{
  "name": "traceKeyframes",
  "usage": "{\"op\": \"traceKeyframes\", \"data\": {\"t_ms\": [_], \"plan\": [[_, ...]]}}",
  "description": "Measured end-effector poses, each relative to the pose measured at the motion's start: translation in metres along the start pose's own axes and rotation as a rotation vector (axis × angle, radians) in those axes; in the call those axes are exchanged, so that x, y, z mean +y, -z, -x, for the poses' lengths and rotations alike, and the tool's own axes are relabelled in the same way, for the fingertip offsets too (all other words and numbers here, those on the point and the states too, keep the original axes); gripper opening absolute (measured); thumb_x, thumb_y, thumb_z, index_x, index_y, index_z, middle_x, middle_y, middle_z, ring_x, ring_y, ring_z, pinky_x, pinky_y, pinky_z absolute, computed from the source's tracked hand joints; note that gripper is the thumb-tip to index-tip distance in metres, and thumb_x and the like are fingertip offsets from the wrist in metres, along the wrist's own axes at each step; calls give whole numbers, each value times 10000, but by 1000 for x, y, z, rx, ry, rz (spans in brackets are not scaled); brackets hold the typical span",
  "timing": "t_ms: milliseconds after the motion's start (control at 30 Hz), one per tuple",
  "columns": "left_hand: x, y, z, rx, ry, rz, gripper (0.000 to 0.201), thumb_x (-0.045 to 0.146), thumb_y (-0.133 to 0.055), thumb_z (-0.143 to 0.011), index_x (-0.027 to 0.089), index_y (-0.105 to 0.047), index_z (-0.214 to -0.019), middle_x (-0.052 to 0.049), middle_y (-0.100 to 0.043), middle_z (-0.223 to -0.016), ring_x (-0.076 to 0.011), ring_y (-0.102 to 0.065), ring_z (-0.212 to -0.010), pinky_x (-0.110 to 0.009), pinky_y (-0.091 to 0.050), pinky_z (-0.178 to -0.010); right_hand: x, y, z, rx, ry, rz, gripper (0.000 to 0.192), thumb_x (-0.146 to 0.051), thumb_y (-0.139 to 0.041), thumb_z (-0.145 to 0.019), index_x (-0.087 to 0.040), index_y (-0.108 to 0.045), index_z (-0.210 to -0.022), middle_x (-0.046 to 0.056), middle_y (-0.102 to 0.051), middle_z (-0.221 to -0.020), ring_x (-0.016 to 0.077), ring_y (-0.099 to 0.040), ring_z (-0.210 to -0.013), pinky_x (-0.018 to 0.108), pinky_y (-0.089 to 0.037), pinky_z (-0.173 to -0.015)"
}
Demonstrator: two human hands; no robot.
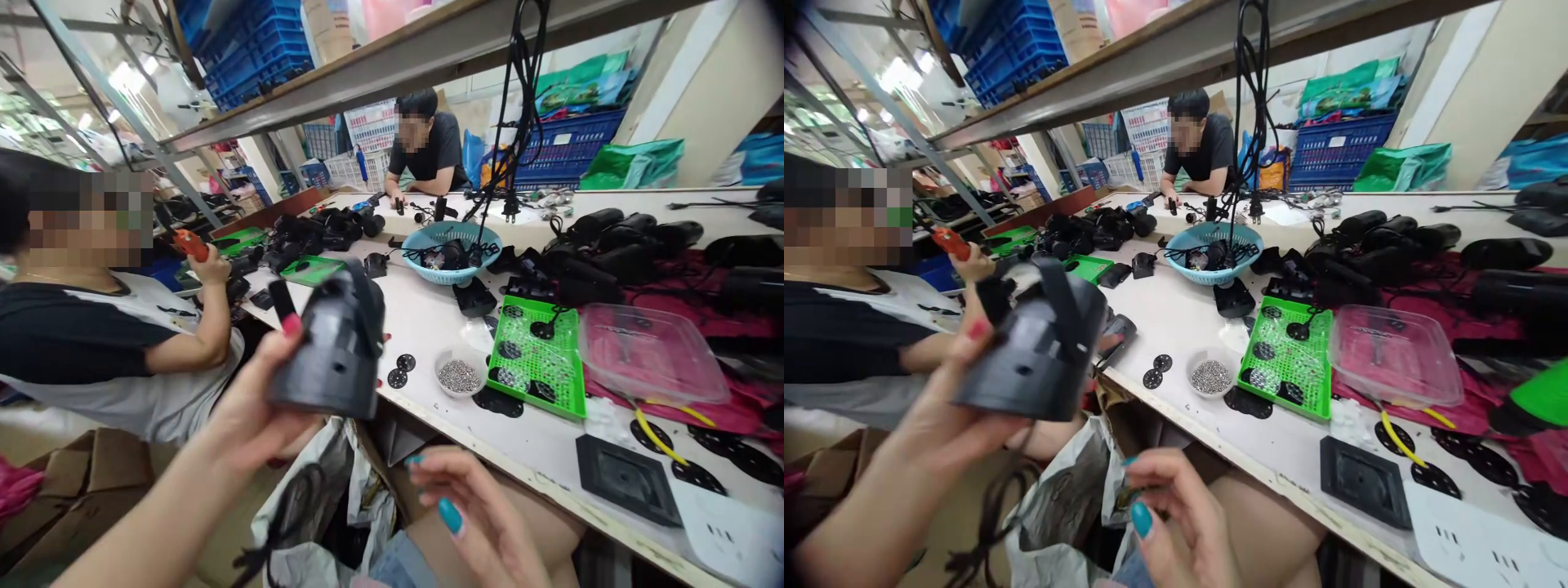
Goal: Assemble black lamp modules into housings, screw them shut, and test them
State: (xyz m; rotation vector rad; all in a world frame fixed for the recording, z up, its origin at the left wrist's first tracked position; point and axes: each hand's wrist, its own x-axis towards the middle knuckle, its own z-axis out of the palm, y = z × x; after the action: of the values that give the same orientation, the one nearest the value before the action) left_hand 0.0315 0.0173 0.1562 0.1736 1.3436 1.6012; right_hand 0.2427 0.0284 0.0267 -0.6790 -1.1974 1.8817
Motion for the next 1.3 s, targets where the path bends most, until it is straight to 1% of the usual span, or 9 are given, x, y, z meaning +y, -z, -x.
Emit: {"op": "traceKeyframes", "data": {"t_ms": [67,167,367,500,667,800,933,1100,1300], "plan": [[-41,0,-8,-11,167,-19,715,423,-974,-344,127,-742,-953,-114,-782,-893,-302,-739,-778,-409,-613,-729,-6,2,-1,116,17,-52,490,-658,-667,-823,-261,-681,-1110,110,-651,-1235,266,-622,-1158,333,-550,-917],[-113,-7,-15,-102,377,-7,603,477,-947,-460,135,-745,-913,-90,-774,-858,-216,-721,-748,-297,-592,-720,-12,23,2,267,12,-20,620,-720,-611,-825,-285,-587,-1267,112,-527,-1445,303,-549,-1289,396,-524,-992],[-198,-32,7,-334,353,-132,710,358,-912,-593,242,-661,-1247,-90,-765,-1067,-287,-705,-1021,-361,-548,-910,-11,69,26,448,-140,412,637,-695,-513,-902,-334,-479,-1427,55,-553,-1437,253,-479,-1364,413,-362,-1158],[-209,-36,11,-367,409,-158,704,352,-912,-582,242,-682,-1238,-122,-754,-1104,-336,-689,-1065,-395,-558,-893,-5,80,33,521,-142,425,664,-671,-533,-901,-261,-493,-1422,68,-707,-1107,237,-654,-1059,345,-510,-952],[-214,-34,12,-367,430,-224,726,341,-918,-575,228,-669,-1247,-132,-747,-1116,-326,-704,-1016,-384,-574,-857,4,90,20,582,-143,407,569,-594,-549,-908,-211,-571,-1329,14,-666,-761,191,-619,-724,284,-501,-677],[-218,-35,19,-413,378,-277,741,297,-922,-563,229,-655,-1251,-131,-746,-1123,-334,-685,-1085,-369,-568,-886,15,106,9,596,-158,213,578,-530,-656,-859,-188,-554,-1314,14,-686,-759,199,-655,-769,299,-514,-751],[-220,-34,7,-272,444,-181,696,333,-904,-585,188,-645,-1215,-121,-763,-1047,-305,-720,-989,-368,-594,-850,25,106,21,588,-119,191,549,-602,-453,-967,-240,-499,-1377,73,-696,-1126,201,-680,-949,336,-531,-867],[-205,-35,-25,-93,366,2,506,352,-763,-729,138,-645,-1172,-138,-768,-1042,-276,-744,-914,-361,-615,-822,36,74,46,451,-133,289,388,-560,-439,-996,-216,-600,-1073,53,-686,-1053,192,-648,-1019,302,-498,-929],[-186,-42,-32,-57,302,40,497,370,-694,-792,161,-618,-1237,-122,-774,-1037,-269,-751,-916,-344,-609,-839,63,38,40,379,-46,276,201,-401,-495,-1000,-212,-518,-1065,48,-630,-1040,173,-615,-1029,278,-483,-928]]}}
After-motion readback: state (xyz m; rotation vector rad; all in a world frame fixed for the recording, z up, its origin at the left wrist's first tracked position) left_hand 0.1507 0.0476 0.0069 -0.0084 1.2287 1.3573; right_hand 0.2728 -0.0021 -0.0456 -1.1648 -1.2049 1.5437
